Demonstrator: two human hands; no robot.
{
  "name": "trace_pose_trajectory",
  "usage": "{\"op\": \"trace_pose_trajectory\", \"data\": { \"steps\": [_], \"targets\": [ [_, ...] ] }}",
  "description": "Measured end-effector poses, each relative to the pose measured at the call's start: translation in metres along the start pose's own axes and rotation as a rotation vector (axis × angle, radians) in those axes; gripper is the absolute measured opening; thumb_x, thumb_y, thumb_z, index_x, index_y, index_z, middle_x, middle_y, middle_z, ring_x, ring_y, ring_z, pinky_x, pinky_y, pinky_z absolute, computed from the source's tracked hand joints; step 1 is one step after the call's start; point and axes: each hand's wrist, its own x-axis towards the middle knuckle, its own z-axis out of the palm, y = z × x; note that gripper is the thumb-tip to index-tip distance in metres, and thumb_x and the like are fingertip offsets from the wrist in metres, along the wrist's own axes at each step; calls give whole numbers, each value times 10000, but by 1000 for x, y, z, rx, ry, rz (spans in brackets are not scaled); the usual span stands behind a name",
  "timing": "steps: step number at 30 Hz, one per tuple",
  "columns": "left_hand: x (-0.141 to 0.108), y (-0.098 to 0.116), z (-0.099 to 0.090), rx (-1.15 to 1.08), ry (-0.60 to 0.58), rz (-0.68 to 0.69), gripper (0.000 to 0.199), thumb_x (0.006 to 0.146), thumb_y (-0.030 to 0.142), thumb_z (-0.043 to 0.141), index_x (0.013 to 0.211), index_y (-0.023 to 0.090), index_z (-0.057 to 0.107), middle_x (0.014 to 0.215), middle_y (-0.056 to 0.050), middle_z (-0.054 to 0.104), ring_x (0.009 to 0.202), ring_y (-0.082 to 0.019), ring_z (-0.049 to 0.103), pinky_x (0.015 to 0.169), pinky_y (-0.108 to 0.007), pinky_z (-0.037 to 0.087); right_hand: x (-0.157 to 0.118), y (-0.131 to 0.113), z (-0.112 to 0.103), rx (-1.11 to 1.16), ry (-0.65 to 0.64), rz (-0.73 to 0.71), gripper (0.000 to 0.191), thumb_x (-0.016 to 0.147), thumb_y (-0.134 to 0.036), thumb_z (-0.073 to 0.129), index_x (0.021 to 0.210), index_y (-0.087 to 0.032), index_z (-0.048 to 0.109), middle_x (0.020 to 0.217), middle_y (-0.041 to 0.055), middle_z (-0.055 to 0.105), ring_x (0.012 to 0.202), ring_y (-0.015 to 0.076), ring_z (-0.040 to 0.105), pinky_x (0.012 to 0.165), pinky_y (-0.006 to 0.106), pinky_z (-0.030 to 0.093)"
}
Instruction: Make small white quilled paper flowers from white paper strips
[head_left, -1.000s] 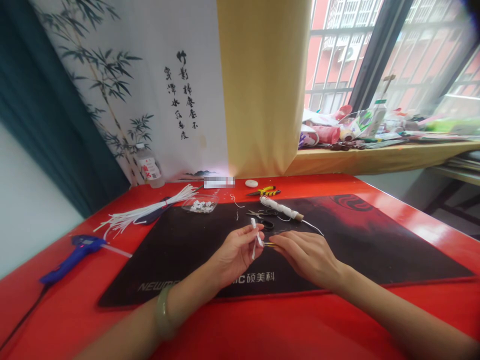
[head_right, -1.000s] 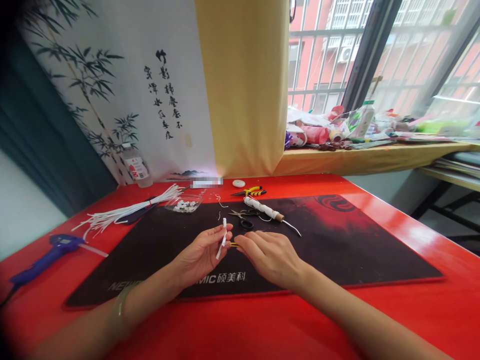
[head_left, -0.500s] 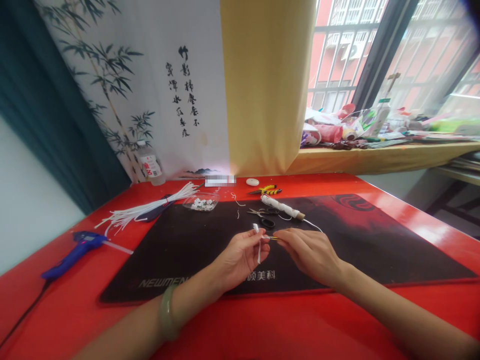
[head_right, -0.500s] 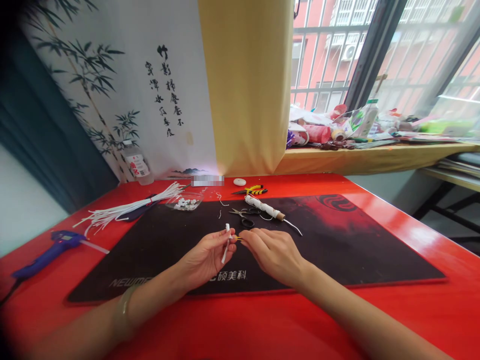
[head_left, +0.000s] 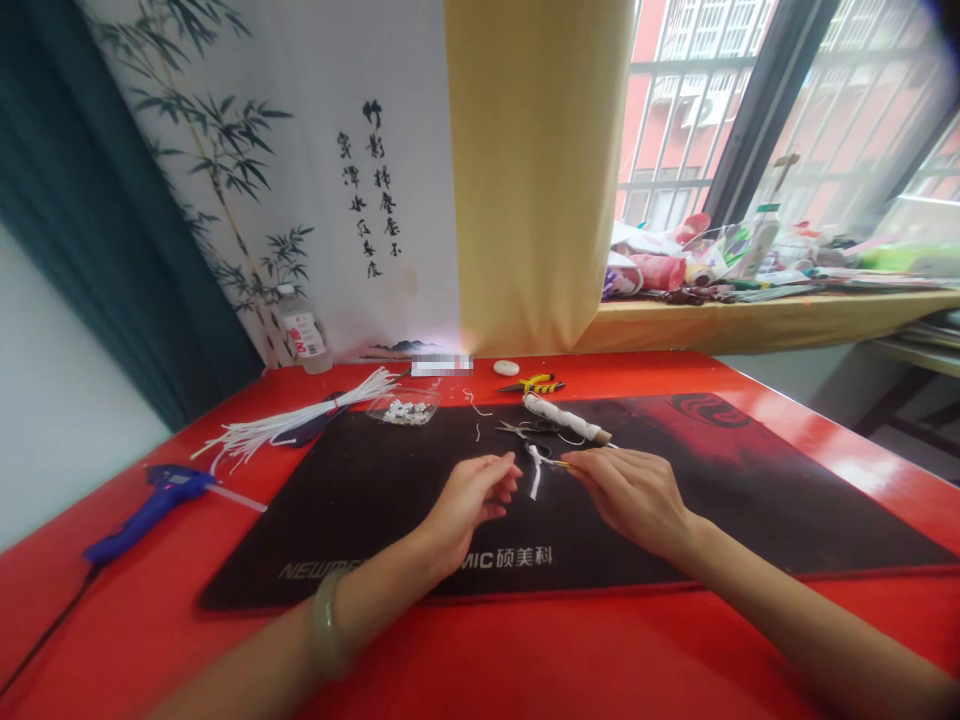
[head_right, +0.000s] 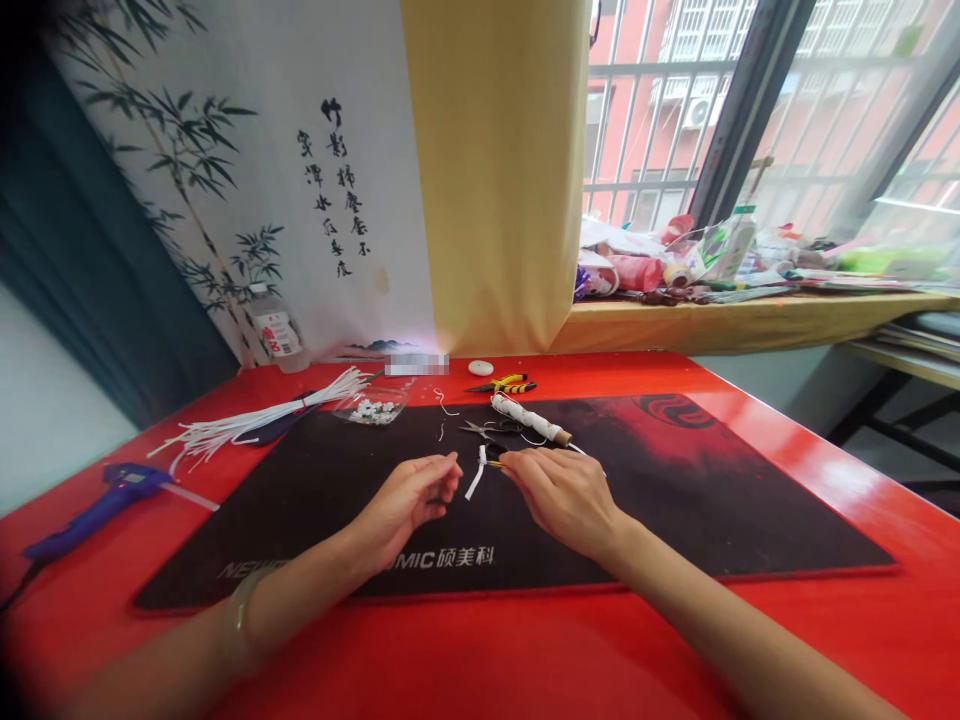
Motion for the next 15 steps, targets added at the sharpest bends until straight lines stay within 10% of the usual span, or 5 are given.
{"op": "trace_pose_trajectory", "data": {
  "steps": [15],
  "targets": [
    [-7,12,4,94,-236,-204,212,651,323,643,657,112,629,575,2,543,478,-72,466,407,-176,322,-2,-4,2,-47,-19,-258,190,862,-123,394,911,-161,574,791,22,677,716,126,610,636,233,434]
  ]
}}
